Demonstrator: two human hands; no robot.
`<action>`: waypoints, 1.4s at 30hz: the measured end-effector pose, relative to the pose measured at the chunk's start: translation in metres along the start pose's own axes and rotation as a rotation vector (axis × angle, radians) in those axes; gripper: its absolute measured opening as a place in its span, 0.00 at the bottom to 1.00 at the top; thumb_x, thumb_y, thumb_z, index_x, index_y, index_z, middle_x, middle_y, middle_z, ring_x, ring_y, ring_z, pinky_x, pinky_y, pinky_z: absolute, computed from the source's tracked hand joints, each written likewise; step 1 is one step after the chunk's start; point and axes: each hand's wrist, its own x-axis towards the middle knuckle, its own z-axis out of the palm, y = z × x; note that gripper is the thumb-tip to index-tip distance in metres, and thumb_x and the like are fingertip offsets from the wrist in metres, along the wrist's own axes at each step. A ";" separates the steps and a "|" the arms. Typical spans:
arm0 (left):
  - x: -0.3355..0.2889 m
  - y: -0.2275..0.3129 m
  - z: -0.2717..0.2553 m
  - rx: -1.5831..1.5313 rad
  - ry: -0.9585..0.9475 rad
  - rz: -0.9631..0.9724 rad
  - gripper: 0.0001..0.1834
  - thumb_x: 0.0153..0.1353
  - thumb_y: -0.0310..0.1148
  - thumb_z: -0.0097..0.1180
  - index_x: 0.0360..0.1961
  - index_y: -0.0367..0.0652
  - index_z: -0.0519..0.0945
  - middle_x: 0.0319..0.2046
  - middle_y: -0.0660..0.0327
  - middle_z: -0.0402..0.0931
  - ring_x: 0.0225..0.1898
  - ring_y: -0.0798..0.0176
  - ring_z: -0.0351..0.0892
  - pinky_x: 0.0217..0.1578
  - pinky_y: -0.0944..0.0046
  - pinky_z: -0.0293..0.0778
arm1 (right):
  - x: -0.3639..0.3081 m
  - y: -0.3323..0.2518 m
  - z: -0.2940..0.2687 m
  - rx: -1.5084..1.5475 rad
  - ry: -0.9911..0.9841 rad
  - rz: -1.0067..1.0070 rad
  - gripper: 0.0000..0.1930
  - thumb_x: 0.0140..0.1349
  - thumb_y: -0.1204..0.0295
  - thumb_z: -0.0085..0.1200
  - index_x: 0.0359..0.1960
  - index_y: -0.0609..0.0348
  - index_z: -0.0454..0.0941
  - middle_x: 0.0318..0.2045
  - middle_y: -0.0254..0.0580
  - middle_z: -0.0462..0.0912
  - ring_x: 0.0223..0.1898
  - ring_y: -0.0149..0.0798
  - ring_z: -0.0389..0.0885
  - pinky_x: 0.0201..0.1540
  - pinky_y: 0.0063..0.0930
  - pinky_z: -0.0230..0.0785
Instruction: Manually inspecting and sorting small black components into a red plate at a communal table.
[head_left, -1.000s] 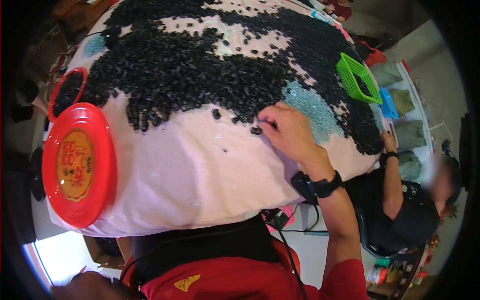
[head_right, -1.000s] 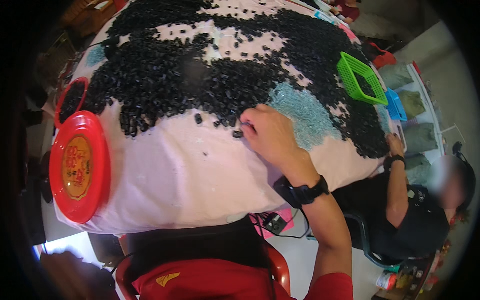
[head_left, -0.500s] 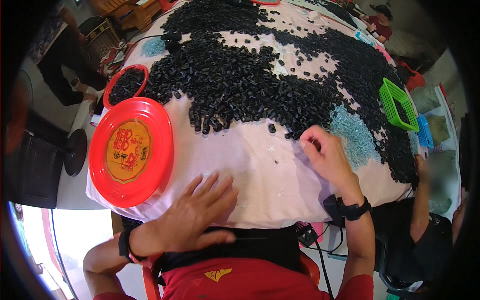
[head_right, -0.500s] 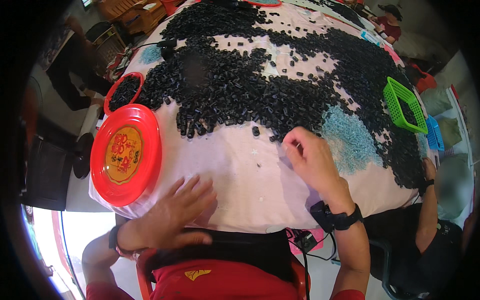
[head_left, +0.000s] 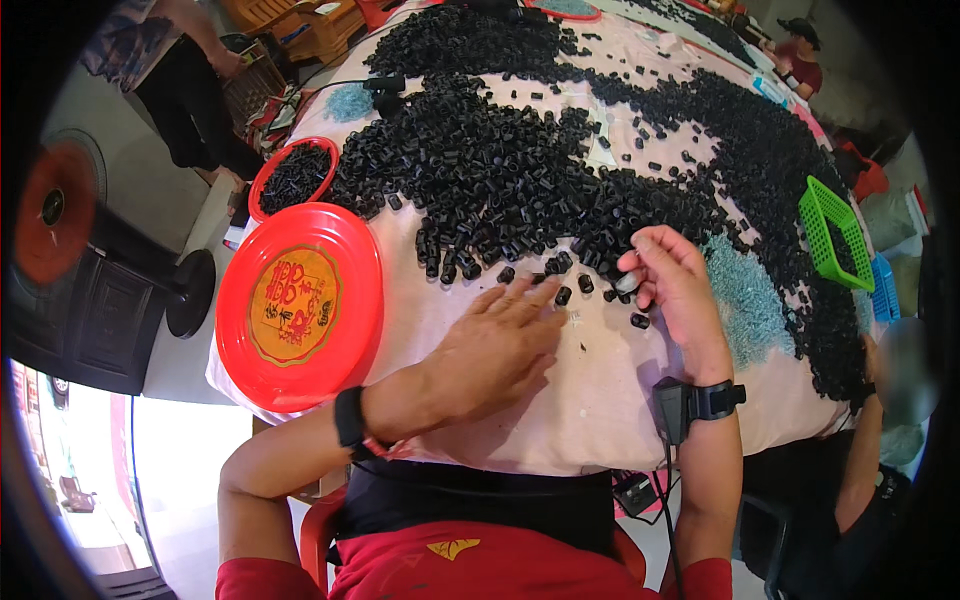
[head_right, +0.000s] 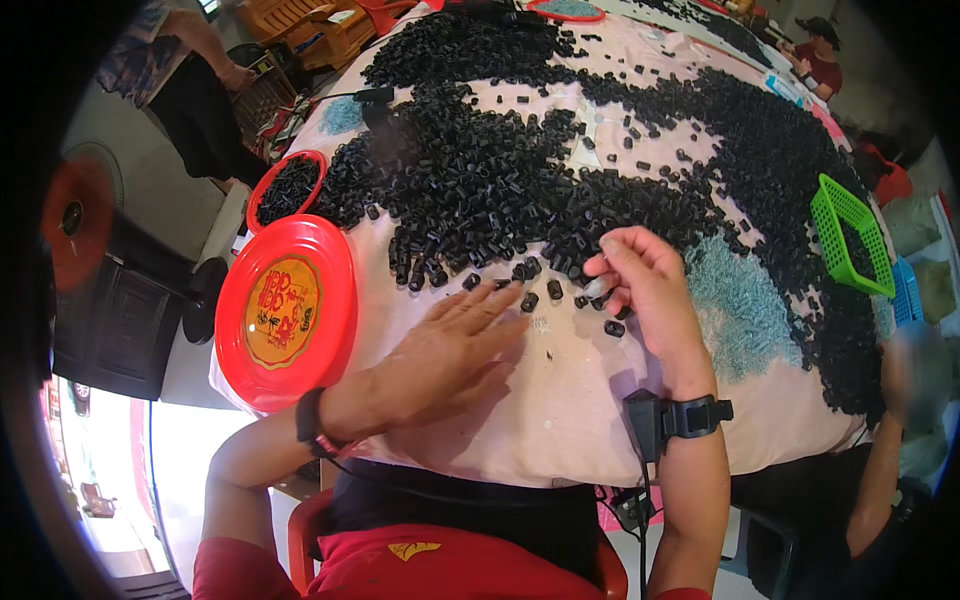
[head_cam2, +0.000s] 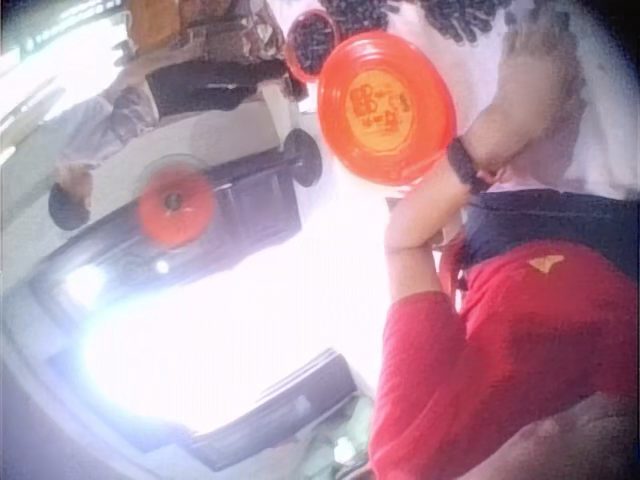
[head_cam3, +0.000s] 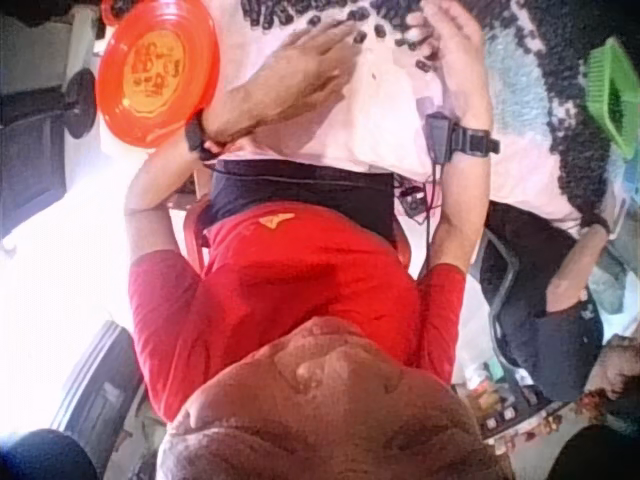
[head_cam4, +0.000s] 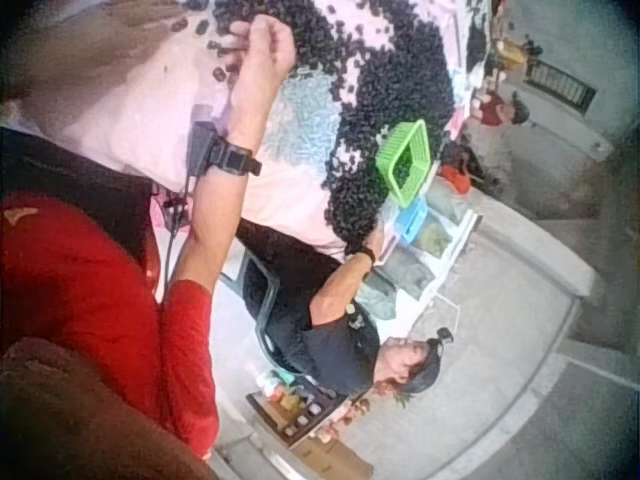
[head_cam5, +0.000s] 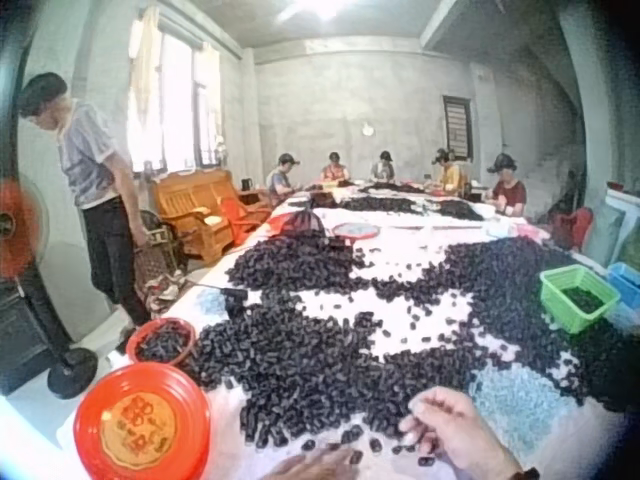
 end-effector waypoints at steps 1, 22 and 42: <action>-0.006 0.004 -0.007 -0.011 -0.012 0.010 0.26 0.69 0.38 0.60 0.64 0.39 0.74 0.71 0.39 0.63 0.73 0.35 0.63 0.70 0.41 0.62 | 0.000 -0.001 -0.008 0.064 -0.004 -0.004 0.08 0.73 0.64 0.58 0.45 0.53 0.81 0.32 0.32 0.86 0.26 0.21 0.78 0.23 0.16 0.70; 0.017 0.183 0.050 -1.727 -0.603 -0.404 0.40 0.66 0.58 0.66 0.61 0.32 0.72 0.51 0.57 0.77 0.48 0.67 0.76 0.46 0.66 0.75 | 0.034 -0.083 -0.003 0.492 0.410 -0.423 0.05 0.71 0.68 0.58 0.39 0.55 0.79 0.30 0.33 0.81 0.25 0.28 0.76 0.23 0.25 0.69; 0.009 0.205 0.083 -1.290 -0.302 -0.339 0.17 0.65 0.39 0.71 0.38 0.35 0.82 0.29 0.62 0.82 0.32 0.71 0.79 0.33 0.67 0.77 | -0.018 -0.101 -0.045 0.877 0.113 -0.595 0.04 0.73 0.69 0.58 0.38 0.52 0.78 0.28 0.28 0.79 0.27 0.26 0.73 0.29 0.23 0.65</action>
